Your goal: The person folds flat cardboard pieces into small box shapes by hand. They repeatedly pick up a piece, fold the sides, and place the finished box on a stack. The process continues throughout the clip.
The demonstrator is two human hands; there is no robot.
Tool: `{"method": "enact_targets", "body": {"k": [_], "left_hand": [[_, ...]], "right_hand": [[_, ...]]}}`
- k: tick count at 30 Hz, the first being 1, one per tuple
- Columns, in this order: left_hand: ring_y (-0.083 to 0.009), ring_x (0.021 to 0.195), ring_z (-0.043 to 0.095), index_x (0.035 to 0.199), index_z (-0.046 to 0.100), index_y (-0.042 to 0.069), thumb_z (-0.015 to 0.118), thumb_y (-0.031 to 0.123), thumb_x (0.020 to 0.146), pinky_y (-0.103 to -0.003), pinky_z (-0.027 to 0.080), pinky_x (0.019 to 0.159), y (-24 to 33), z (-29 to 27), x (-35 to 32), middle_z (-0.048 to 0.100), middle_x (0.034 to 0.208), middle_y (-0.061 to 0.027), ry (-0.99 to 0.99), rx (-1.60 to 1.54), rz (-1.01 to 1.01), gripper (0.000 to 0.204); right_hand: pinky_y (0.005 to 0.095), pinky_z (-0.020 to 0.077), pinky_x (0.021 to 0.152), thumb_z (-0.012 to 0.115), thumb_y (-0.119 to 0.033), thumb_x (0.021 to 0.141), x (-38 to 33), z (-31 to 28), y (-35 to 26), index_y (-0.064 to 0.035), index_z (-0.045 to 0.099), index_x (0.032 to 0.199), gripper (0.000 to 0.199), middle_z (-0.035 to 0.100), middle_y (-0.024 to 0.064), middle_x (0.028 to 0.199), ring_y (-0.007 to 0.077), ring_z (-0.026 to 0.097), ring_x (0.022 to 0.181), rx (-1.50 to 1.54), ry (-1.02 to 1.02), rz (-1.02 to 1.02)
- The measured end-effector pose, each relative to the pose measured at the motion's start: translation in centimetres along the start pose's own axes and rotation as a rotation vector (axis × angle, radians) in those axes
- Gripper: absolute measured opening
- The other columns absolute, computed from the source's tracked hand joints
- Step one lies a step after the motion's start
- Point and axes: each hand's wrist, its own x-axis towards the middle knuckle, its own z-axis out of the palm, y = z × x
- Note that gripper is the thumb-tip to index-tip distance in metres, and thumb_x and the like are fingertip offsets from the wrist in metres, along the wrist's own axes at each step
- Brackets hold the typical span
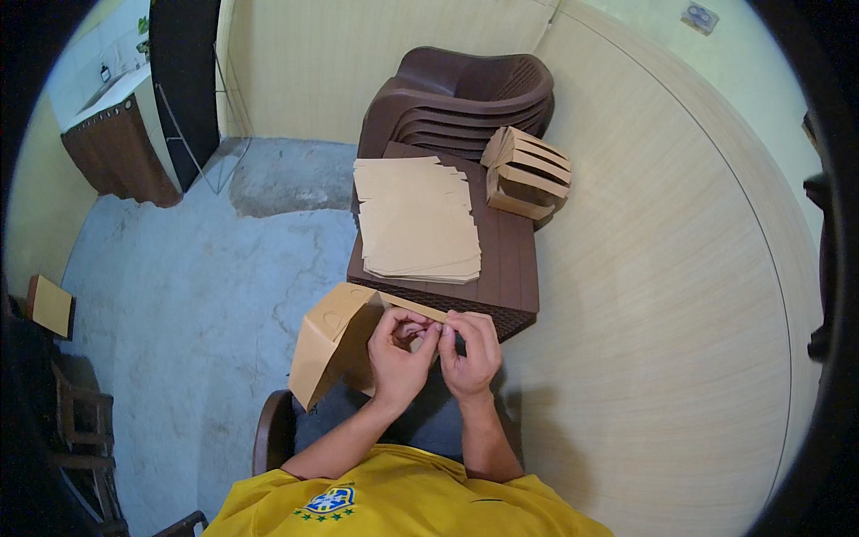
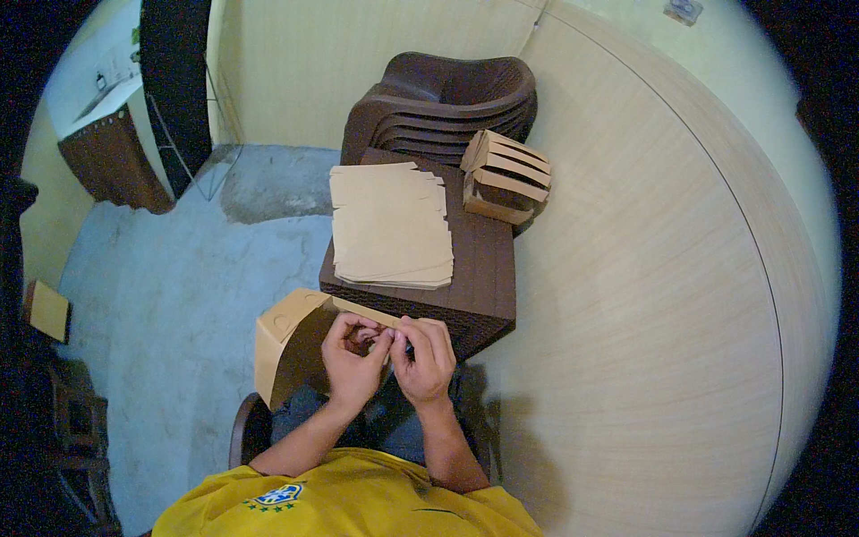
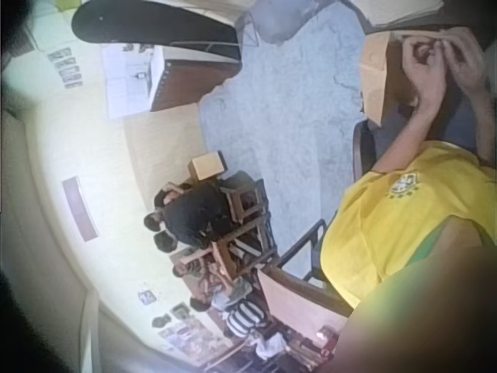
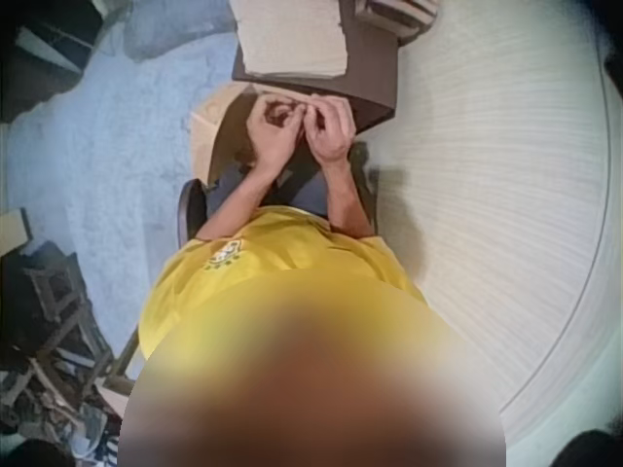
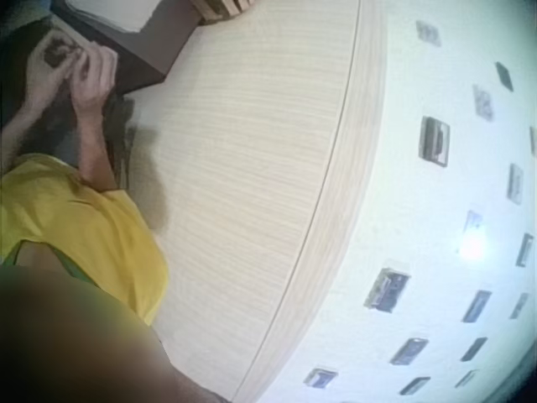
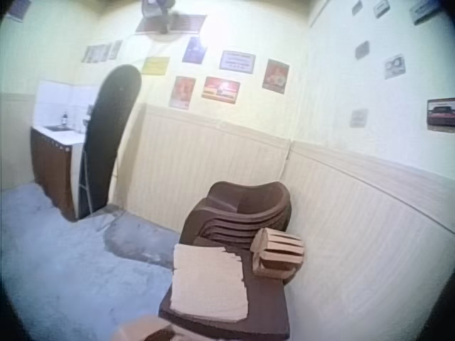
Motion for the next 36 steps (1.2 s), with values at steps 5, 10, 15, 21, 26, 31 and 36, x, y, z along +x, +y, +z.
{"method": "enact_targets", "body": {"k": [5,10,15,21,26,31,36], "left_hand": [[-0.0103,0.093,0.073,0.109,0.069,-0.002,0.079,-0.005,0.095,-0.025,0.059,0.084,0.0,-1.3,-0.1,0.075,0.101,-0.0056,0.053,0.080,0.019,0.018],[-0.0116,0.095,0.073,0.115,0.071,-0.003,0.076,-0.006,0.097,-0.026,0.060,0.085,0.4,-1.4,-1.3,0.076,0.107,-0.0061,0.011,0.002,-0.154,0.019],[-0.0143,0.097,0.074,0.114,0.070,-0.004,0.076,-0.006,0.098,-0.026,0.060,0.085,1.2,-1.2,-0.8,0.077,0.112,-0.0078,0.008,-0.359,-0.146,0.017],[-0.0173,0.096,0.075,0.127,0.062,-0.001,0.079,-0.002,0.098,-0.031,0.061,0.086,2.5,-1.0,0.0,0.077,0.115,-0.0099,0.029,-0.346,-0.222,0.033],[-0.0184,0.110,0.073,0.133,0.058,0.000,0.076,-0.003,0.100,-0.035,0.060,0.097,2.6,-1.0,0.1,0.074,0.121,-0.0107,-0.026,-0.530,-0.263,0.038],[-0.0206,0.121,0.068,0.136,0.058,0.001,0.071,0.003,0.106,-0.040,0.055,0.107,3.3,-1.4,0.4,0.071,0.129,-0.0115,-0.109,-0.682,-0.322,0.033],[-0.0214,0.121,0.068,0.131,0.064,0.004,0.069,0.016,0.109,-0.040,0.054,0.106,3.0,-1.5,0.3,0.072,0.127,-0.0089,-0.191,-0.801,-0.486,0.026]], "right_hand": [[0.0416,0.0603,0.084,0.079,0.007,0.086,-0.5,0.9,-1.3,0.0014,0.073,0.105,0.021,0.075,0.0172,0.104,0.0345,0.072,0.094,0.030,0.006,-0.028],[0.0433,0.0608,0.089,0.081,0.006,0.081,-1.1,0.5,-1.3,0.0001,0.072,0.105,0.026,0.075,0.0178,0.112,0.0347,0.073,0.101,0.167,0.020,0.073],[0.0433,0.0601,0.093,0.080,0.007,0.079,-0.7,0.8,-0.6,0.0005,0.070,0.106,0.029,0.073,0.0204,0.117,0.0356,0.073,0.106,0.276,0.034,0.088],[0.0450,0.0576,0.099,0.080,0.002,0.080,-0.8,0.6,-0.8,0.0024,0.068,0.118,0.040,0.070,0.0237,0.125,0.0370,0.068,0.119,0.399,0.041,0.114],[0.0520,0.0551,0.107,0.085,-0.007,0.078,-0.3,-0.3,0.6,-0.0007,0.061,0.141,0.068,0.068,0.0197,0.136,0.0438,0.062,0.132,0.109,-0.170,0.098],[0.0508,0.0521,0.112,0.078,0.001,0.081,-0.6,-1.4,2.3,-0.0023,0.069,0.133,0.053,0.073,0.0165,0.133,0.0410,0.067,0.127,0.180,-0.255,0.212],[0.0468,0.0567,0.105,0.069,0.010,0.078,-1.2,-1.5,3.3,-0.0016,0.076,0.122,0.046,0.078,0.0168,0.120,0.0394,0.074,0.114,0.163,-0.142,0.224]]}}
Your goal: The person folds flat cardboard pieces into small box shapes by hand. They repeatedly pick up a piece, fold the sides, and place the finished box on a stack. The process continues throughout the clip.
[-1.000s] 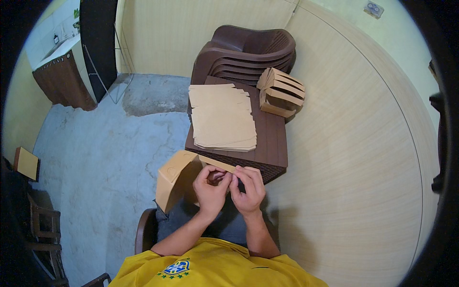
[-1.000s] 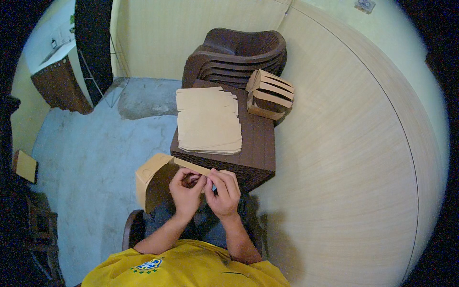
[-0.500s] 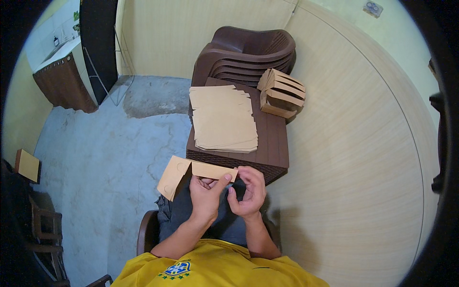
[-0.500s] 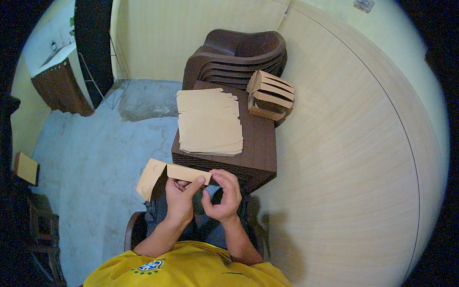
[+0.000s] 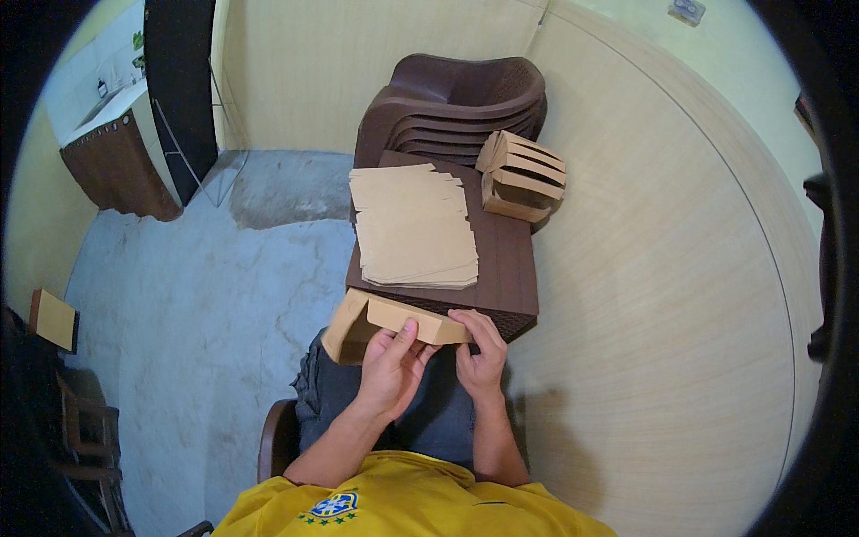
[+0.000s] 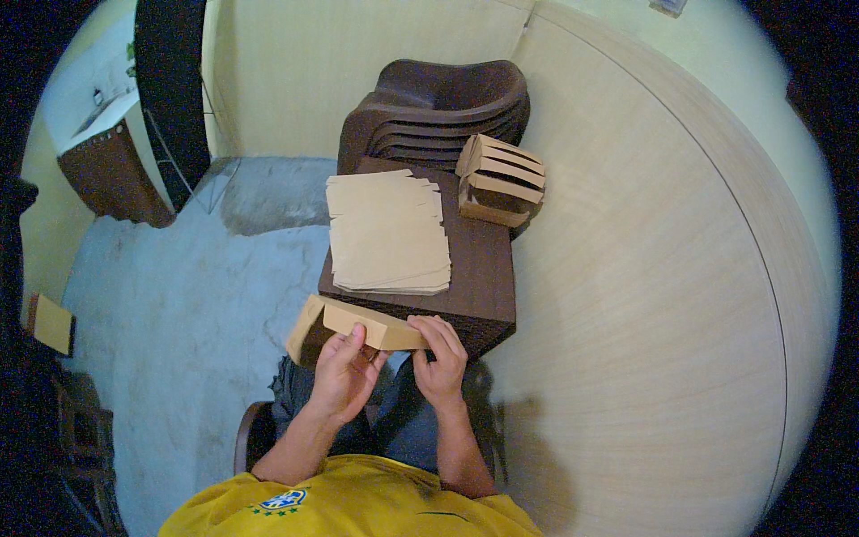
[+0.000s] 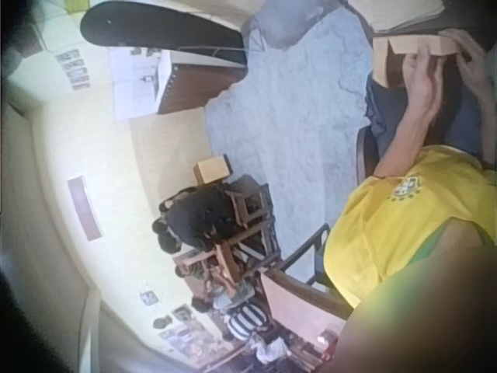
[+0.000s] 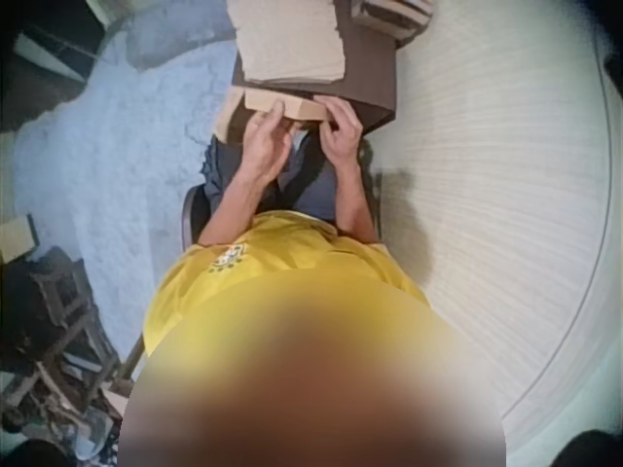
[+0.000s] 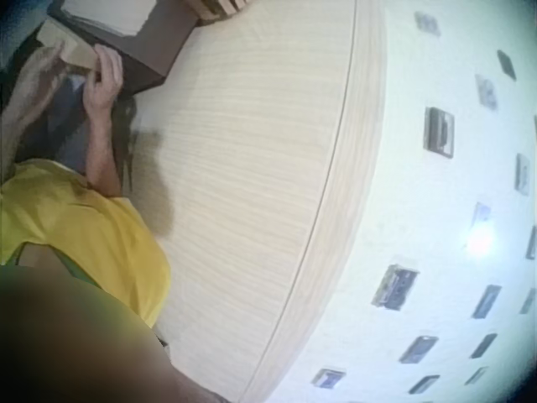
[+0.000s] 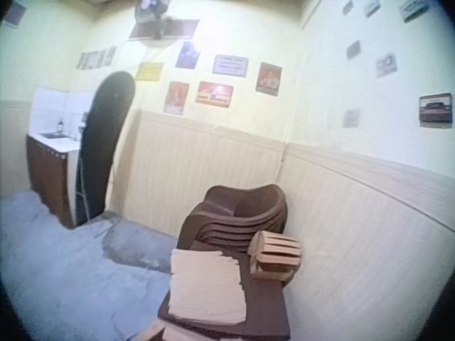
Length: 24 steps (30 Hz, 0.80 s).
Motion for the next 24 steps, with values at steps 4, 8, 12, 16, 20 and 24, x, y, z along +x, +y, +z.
{"method": "enact_targets", "body": {"k": [4,8,12,16,20,24], "left_hand": [[-0.0178,0.110,0.068,0.123,0.069,0.008,0.070,0.027,0.109,-0.035,0.055,0.095,-0.8,-0.6,-0.2,0.072,0.116,-0.0042,-0.010,0.107,-0.060,0.023],[-0.0131,0.093,0.064,0.114,0.072,0.005,0.069,0.024,0.110,-0.030,0.051,0.084,-0.6,-1.4,0.3,0.071,0.098,-0.0010,0.008,-0.021,-0.162,0.020],[-0.0109,0.080,0.054,0.101,0.072,0.006,0.072,0.029,0.108,-0.026,0.043,0.074,1.3,-2.5,0.7,0.063,0.087,0.0019,-0.057,-0.348,-0.210,0.024],[-0.0119,0.077,0.056,0.109,0.075,0.004,0.061,0.034,0.114,-0.026,0.045,0.070,2.7,-2.7,1.1,0.066,0.089,0.0002,-0.109,-0.405,-0.367,0.034],[-0.0134,0.075,0.062,0.118,0.076,0.001,0.050,0.035,0.117,-0.027,0.049,0.068,3.6,-3.2,0.2,0.071,0.092,-0.0044,0.025,0.218,-0.143,0.044],[-0.0150,0.083,0.069,0.114,0.077,0.000,0.061,0.024,0.112,-0.028,0.053,0.077,3.7,-5.0,0.1,0.075,0.095,-0.0068,0.211,0.848,0.458,0.029]], "right_hand": [[0.0459,0.0596,0.100,0.067,0.011,0.075,0.0,0.0,0.1,-0.0020,0.078,0.119,0.047,0.079,0.0166,0.115,0.0390,0.076,0.110,-0.097,0.081,-0.023],[0.0459,0.0601,0.099,0.067,0.010,0.074,0.1,-0.2,0.7,-0.0034,0.077,0.121,0.049,0.079,0.0159,0.117,0.0382,0.076,0.108,-0.225,0.105,-0.077],[0.0399,0.0578,0.099,0.065,0.010,0.086,-0.1,-1.0,2.6,-0.0004,0.072,0.126,0.042,0.076,0.0159,0.122,0.0321,0.075,0.108,-0.370,0.184,0.033],[0.0313,0.0581,0.092,0.053,-0.002,0.110,-0.6,-0.6,4.0,0.0050,0.062,0.129,0.022,0.075,0.0150,0.115,0.0166,0.072,0.106,0.112,0.266,0.191],[0.0277,0.0555,0.084,0.053,0.002,0.110,-0.5,-1.4,4.5,0.0057,0.062,0.130,0.023,0.072,0.0112,0.107,0.0140,0.069,0.096,-0.117,0.418,0.288],[0.0262,0.0544,0.083,0.052,0.002,0.110,0.0,-2.2,4.5,0.0058,0.062,0.130,0.023,0.071,0.0086,0.107,0.0112,0.067,0.095,-0.046,0.429,0.325]]}}
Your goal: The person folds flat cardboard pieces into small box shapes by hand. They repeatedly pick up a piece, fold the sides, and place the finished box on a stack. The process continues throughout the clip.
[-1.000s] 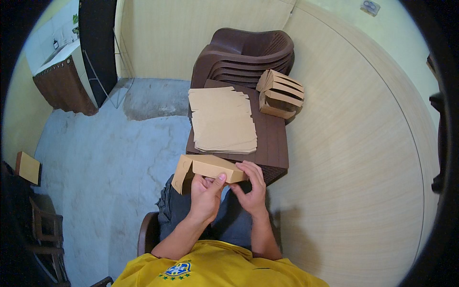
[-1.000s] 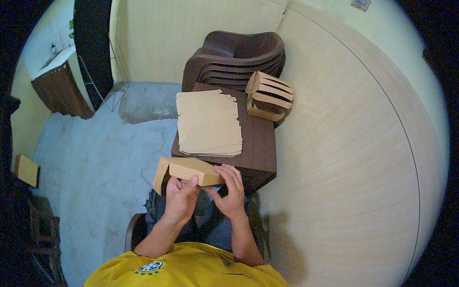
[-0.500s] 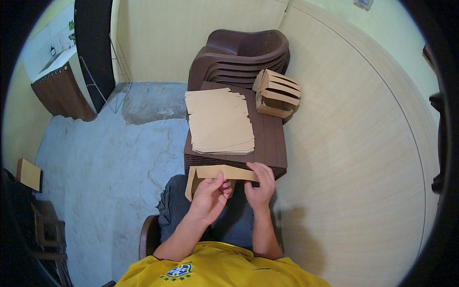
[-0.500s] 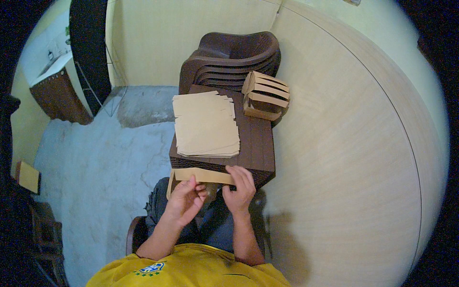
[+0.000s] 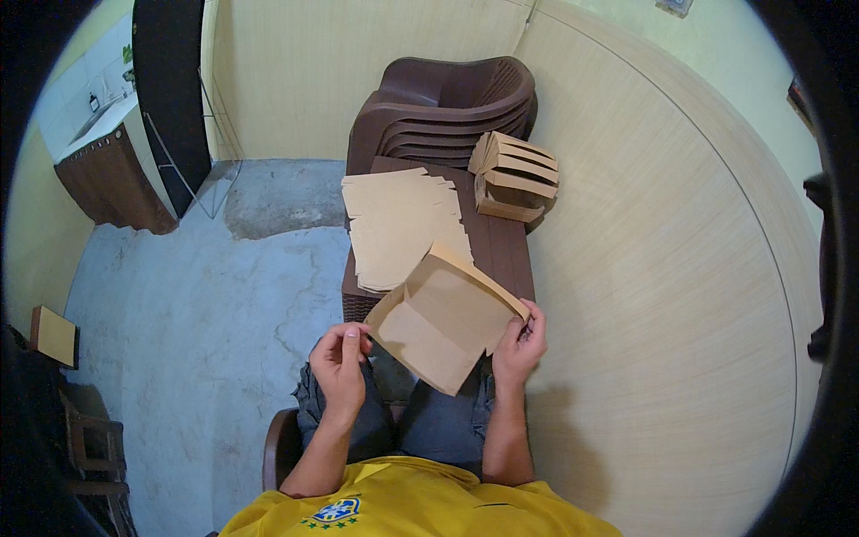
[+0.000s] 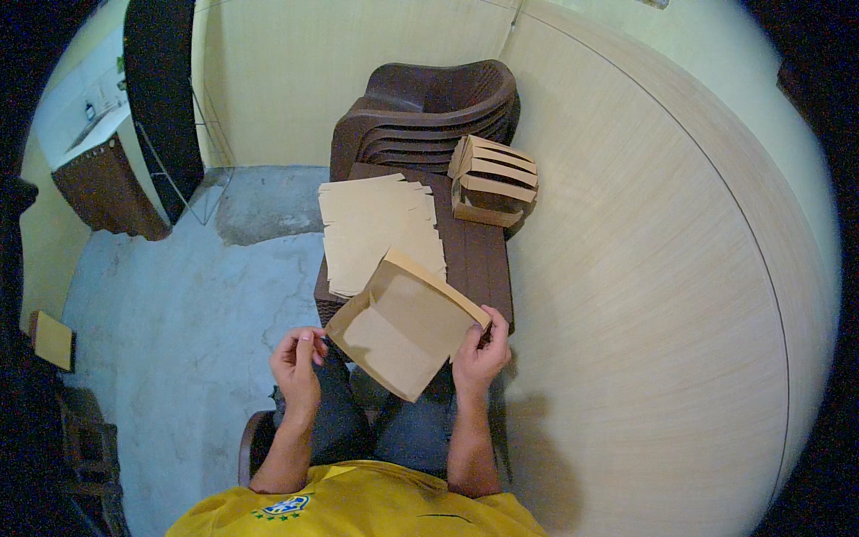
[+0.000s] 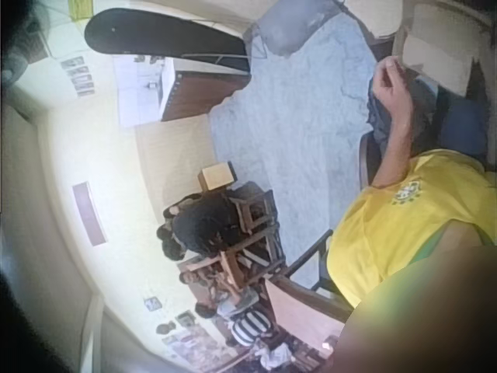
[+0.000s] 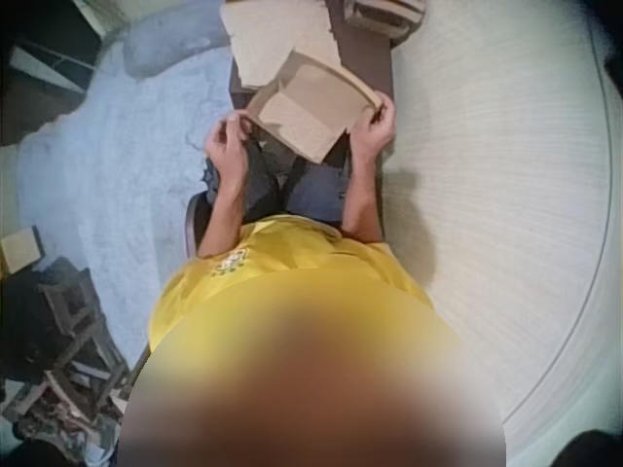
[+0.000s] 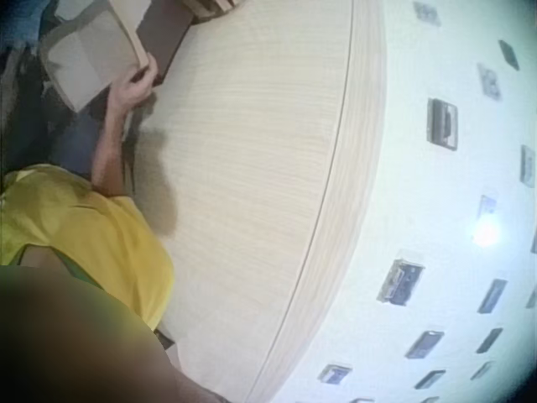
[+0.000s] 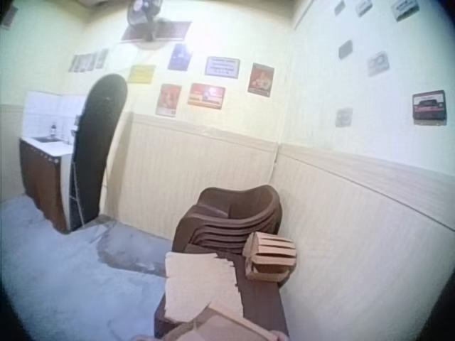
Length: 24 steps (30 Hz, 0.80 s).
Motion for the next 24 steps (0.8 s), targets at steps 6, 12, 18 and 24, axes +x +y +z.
{"method": "enact_targets", "body": {"k": [6,12,18,24], "left_hand": [[-0.0250,0.135,0.061,0.160,0.046,0.006,0.080,0.019,0.098,-0.044,0.048,0.112,-1.7,-2.8,3.6,0.062,0.150,-0.0165,-0.041,0.121,-0.040,0.072],[-0.0221,0.134,0.060,0.164,0.038,0.003,0.084,0.006,0.092,-0.040,0.048,0.116,-2.3,-4.5,3.9,0.063,0.146,-0.0147,-0.752,0.069,-0.432,0.085],[-0.0227,0.135,0.059,0.165,0.033,0.000,0.081,0.002,0.093,-0.039,0.047,0.117,-3.7,-3.2,1.7,0.061,0.148,-0.0154,-0.708,0.249,-0.340,0.086],[-0.0306,0.134,0.061,0.174,0.012,0.005,0.084,0.002,0.090,-0.043,0.051,0.113,-1.2,-3.6,-2.3,0.054,0.151,-0.0205,-0.622,0.214,-0.155,0.110]], "right_hand": [[0.0318,0.0581,0.083,0.059,-0.002,0.107,-0.4,0.3,-0.9,0.0021,0.064,0.127,0.021,0.076,0.0102,0.099,0.0133,0.071,0.089,0.139,-0.092,0.069],[0.0278,0.0546,0.075,0.063,-0.002,0.106,-1.1,0.9,-2.4,-0.0012,0.059,0.137,0.032,0.076,0.0087,0.094,0.0100,0.070,0.088,0.209,-0.311,0.229],[0.0233,0.0486,0.074,0.061,-0.009,0.109,-0.5,0.8,-1.7,-0.0036,0.065,0.133,0.025,0.068,0.0000,0.093,0.0057,0.058,0.080,0.061,-0.477,0.492],[0.0268,0.0535,0.085,0.058,-0.011,0.110,-1.6,-0.6,-0.2,-0.0041,0.065,0.135,0.027,0.068,0.0010,0.103,0.0089,0.063,0.094,0.345,-0.591,0.767]]}}
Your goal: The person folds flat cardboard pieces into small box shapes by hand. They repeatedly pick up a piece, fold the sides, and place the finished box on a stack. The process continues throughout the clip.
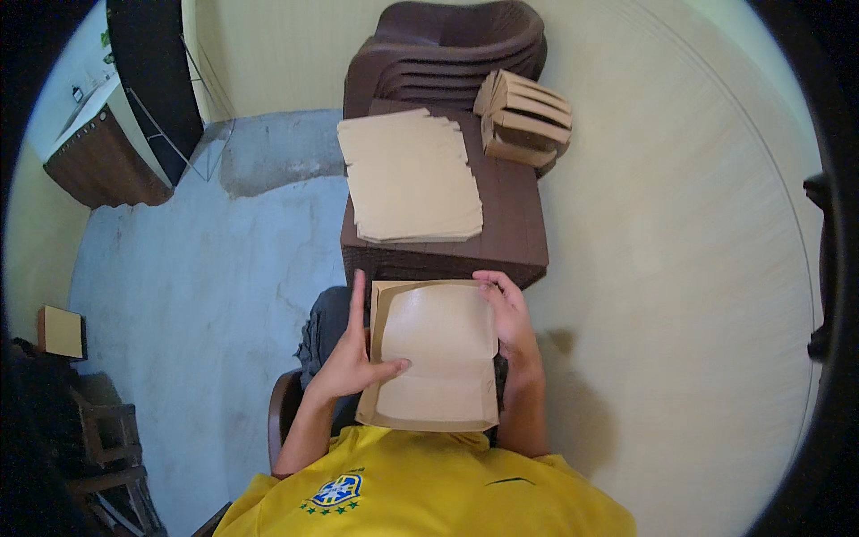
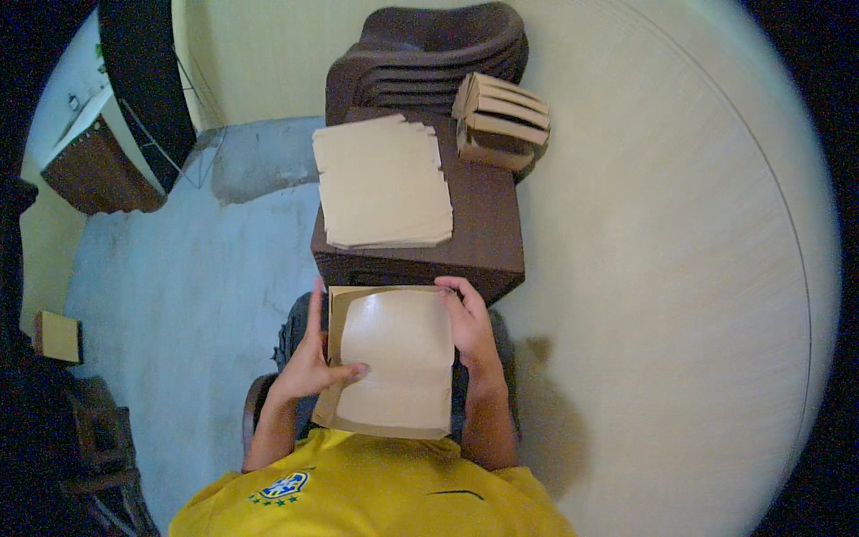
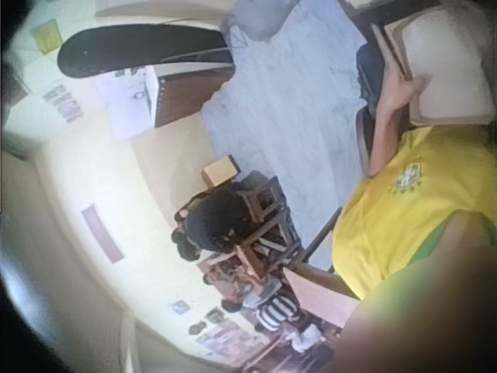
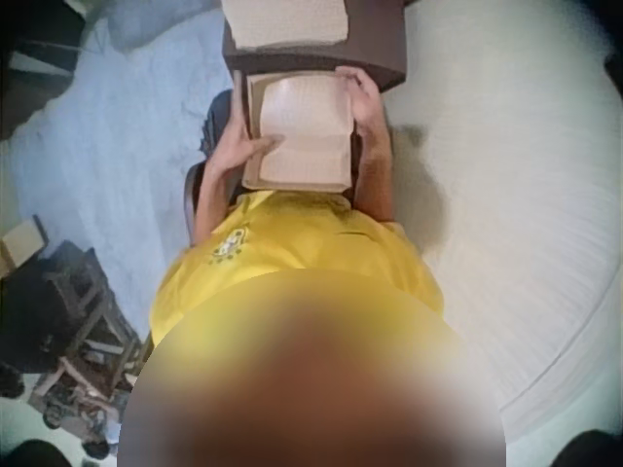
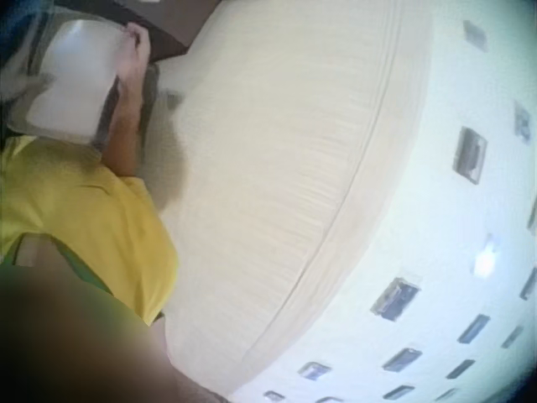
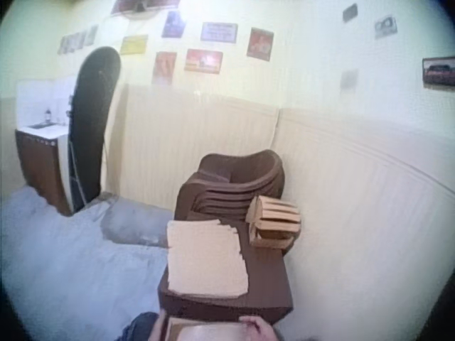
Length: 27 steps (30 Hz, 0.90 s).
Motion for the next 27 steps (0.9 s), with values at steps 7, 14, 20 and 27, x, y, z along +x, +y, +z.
{"method": "enact_targets", "body": {"k": [7,14,20,27], "left_hand": [[-0.0451,0.132,0.059,0.162,0.053,0.029,0.091,0.007,0.081,-0.049,0.053,0.110,2.6,-0.3,-3.5,0.056,0.134,-0.0240,-0.135,0.524,-0.059,0.092],[-0.0450,0.138,0.057,0.159,0.059,0.022,0.085,-0.004,0.083,-0.046,0.053,0.110,1.4,-0.9,-2.3,0.057,0.145,-0.0251,0.140,0.562,0.105,0.085],[-0.0433,0.136,0.058,0.157,0.062,0.022,0.088,-0.003,0.080,-0.047,0.050,0.113,2.1,-1.8,0.5,0.057,0.146,-0.0246,0.139,0.501,0.205,0.085],[-0.0439,0.133,0.057,0.153,0.067,0.030,0.095,0.009,0.075,-0.048,0.052,0.111,3.0,-0.7,2.1,0.056,0.136,-0.0227,0.225,0.592,-0.028,0.086]], "right_hand": [[0.0271,0.0554,0.077,0.059,-0.009,0.111,-2.1,0.1,-0.2,-0.0075,0.055,0.148,0.037,0.072,0.0037,0.104,0.0086,0.067,0.090,0.036,-0.162,0.026],[0.0316,0.0517,0.101,0.072,0.000,0.102,-3.6,1.5,-0.9,-0.0118,0.040,0.168,0.075,0.070,0.0113,0.123,0.0140,0.064,0.114,0.015,-0.210,-0.202],[0.0380,0.0358,0.127,0.071,0.012,0.092,-4.0,-0.1,-2.2,0.0005,0.040,0.167,0.082,0.046,0.0158,0.172,0.0240,0.043,0.158,-0.187,-0.519,-0.356],[0.0325,0.0421,0.119,0.072,0.016,0.092,-3.5,0.5,-3.0,0.0001,0.053,0.161,0.074,0.061,0.0155,0.154,0.0197,0.057,0.141,-0.330,-0.458,-0.482]]}}
